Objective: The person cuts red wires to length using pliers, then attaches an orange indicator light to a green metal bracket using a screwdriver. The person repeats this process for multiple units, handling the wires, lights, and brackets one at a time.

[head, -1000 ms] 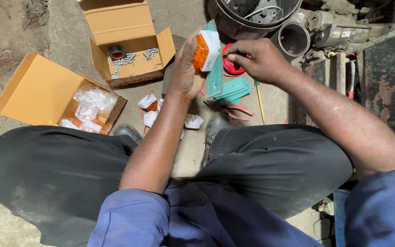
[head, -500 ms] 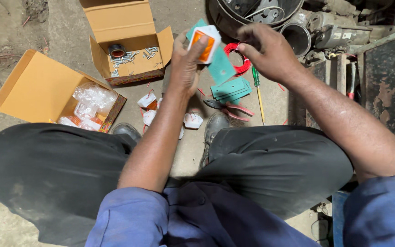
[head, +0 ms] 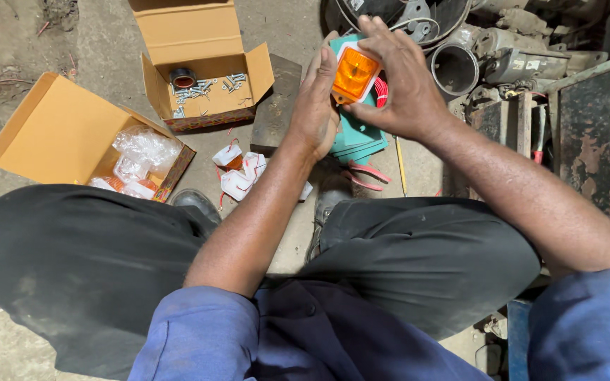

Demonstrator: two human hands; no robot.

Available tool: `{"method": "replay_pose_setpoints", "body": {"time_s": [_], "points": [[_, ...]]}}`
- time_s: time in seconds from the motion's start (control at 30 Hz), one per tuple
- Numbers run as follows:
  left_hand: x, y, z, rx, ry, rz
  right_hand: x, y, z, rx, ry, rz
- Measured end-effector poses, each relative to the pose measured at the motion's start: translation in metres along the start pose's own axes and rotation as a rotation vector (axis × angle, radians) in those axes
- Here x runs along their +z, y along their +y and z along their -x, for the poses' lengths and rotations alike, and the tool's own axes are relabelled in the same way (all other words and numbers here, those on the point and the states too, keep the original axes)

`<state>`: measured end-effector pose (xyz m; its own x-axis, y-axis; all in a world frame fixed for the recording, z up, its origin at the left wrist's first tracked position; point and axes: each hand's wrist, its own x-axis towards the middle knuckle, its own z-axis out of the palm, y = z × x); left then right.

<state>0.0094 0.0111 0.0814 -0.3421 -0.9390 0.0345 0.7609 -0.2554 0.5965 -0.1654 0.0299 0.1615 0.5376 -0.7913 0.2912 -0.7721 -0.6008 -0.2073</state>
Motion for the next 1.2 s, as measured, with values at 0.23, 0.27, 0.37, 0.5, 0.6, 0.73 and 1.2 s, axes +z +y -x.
{"method": "replay_pose_setpoints", "body": {"time_s": [0.23, 0.27, 0.37, 0.5, 0.6, 0.73, 1.2], "points": [[-0.001, 0.011, 0.002, -0.126, -0.166, -0.077, -0.019, 0.019, 0.0, -0.034, -0.187, -0.285], [0.001, 0.011, 0.004, -0.127, -0.2, -0.082, -0.02, 0.021, 0.002, -0.03, -0.2, -0.299], [0.007, 0.011, 0.007, -0.063, -0.231, -0.109, -0.021, 0.024, 0.005, -0.03, -0.206, -0.388], [0.012, 0.011, 0.006, -0.071, -0.11, -0.244, -0.017, 0.022, 0.007, 0.04, -0.244, -0.538], [0.012, 0.01, 0.004, -0.04, -0.068, -0.275, -0.008, 0.018, 0.005, -0.006, -0.165, -0.439], [0.012, 0.009, 0.005, -0.03, -0.068, -0.306, -0.003, 0.017, 0.003, -0.013, -0.1, -0.324], [0.014, 0.006, 0.009, -0.018, -0.117, -0.145, -0.001, 0.023, 0.004, -0.029, -0.027, -0.368]]}}
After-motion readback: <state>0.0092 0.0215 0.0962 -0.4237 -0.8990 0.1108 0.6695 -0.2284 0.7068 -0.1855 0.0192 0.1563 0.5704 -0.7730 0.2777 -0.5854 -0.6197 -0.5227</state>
